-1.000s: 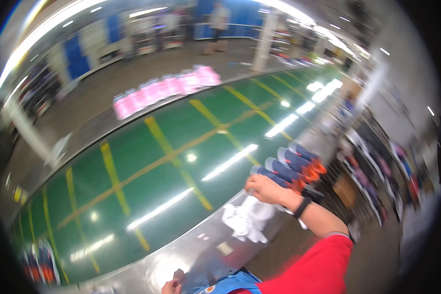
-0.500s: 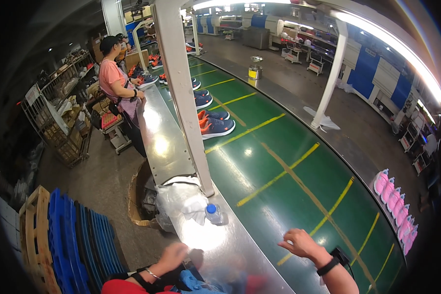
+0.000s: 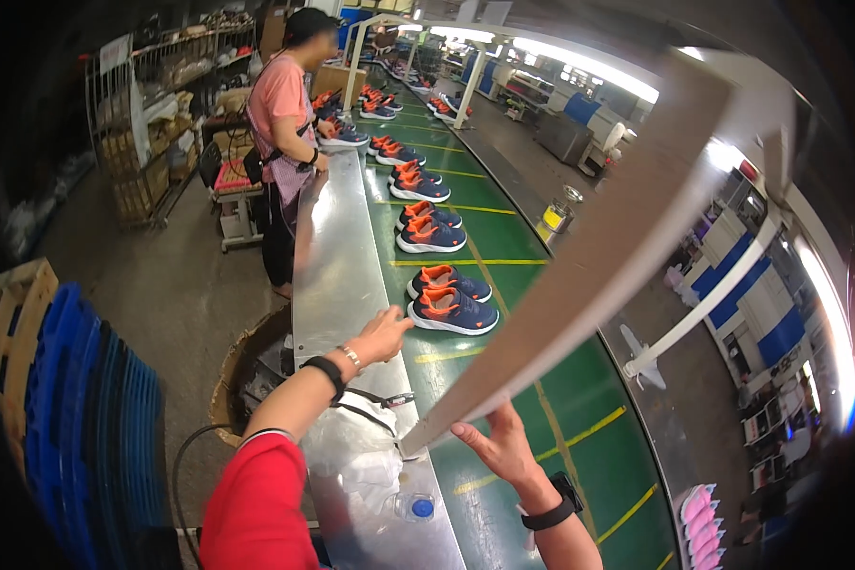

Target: Inspecting and cleaning finished shoes on a manufacturing line conveyor belt.

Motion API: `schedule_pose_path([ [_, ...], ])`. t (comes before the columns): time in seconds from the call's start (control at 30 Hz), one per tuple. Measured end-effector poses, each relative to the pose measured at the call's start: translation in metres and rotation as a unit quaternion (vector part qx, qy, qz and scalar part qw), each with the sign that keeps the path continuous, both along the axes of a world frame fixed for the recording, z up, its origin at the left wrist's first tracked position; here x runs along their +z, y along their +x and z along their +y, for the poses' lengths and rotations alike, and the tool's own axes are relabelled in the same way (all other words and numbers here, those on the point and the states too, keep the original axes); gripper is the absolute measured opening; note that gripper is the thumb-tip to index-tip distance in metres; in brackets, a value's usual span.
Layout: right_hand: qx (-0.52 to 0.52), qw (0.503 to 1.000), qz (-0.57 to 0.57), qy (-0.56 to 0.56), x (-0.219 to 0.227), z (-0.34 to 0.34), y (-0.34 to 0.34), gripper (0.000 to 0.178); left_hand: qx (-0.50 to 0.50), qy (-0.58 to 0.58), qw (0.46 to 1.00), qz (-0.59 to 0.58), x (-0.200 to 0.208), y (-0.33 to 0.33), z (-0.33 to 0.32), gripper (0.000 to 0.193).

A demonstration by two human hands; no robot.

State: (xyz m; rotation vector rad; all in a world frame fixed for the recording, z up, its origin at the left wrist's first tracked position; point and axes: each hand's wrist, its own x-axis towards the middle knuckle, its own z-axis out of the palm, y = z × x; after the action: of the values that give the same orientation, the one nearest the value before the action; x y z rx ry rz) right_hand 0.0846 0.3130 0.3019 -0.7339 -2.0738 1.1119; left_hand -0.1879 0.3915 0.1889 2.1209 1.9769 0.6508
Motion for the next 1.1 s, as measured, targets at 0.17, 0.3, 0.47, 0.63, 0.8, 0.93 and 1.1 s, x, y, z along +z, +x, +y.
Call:
schedule_pose_path([
  [0.17,0.009,1.000,-0.012,-0.007,0.000,0.000,-0.006,0.049,0.013,-0.058,0.994,0.088,-0.022,-0.008,0.084,0.032],
  [0.3,-0.002,0.993,0.036,-0.110,0.009,-0.008,-0.011,0.061,0.026,-0.015,0.977,0.209,-0.064,-0.006,0.137,0.025],
  [0.47,0.004,0.993,-0.102,-0.067,0.019,-0.014,-0.017,0.086,0.002,-0.086,0.956,0.279,-0.103,0.001,0.208,0.033],
  [0.63,-0.024,0.986,0.012,-0.162,0.007,-0.008,-0.022,0.064,0.018,-0.128,0.934,0.333,-0.123,-0.002,0.250,0.038],
  [0.8,0.064,0.991,-0.012,-0.118,0.018,0.005,-0.021,0.050,-0.103,-0.024,0.929,0.355,-0.109,-0.013,0.229,0.035],
  [0.93,0.034,0.998,-0.044,-0.018,-0.003,-0.001,-0.013,0.060,-0.112,0.025,0.973,0.198,-0.078,-0.004,0.192,0.067],
  [1.1,-0.078,0.996,0.046,0.004,-0.017,-0.018,-0.016,0.071,-0.143,0.046,0.989,-0.003,-0.032,-0.042,0.136,0.044],
])
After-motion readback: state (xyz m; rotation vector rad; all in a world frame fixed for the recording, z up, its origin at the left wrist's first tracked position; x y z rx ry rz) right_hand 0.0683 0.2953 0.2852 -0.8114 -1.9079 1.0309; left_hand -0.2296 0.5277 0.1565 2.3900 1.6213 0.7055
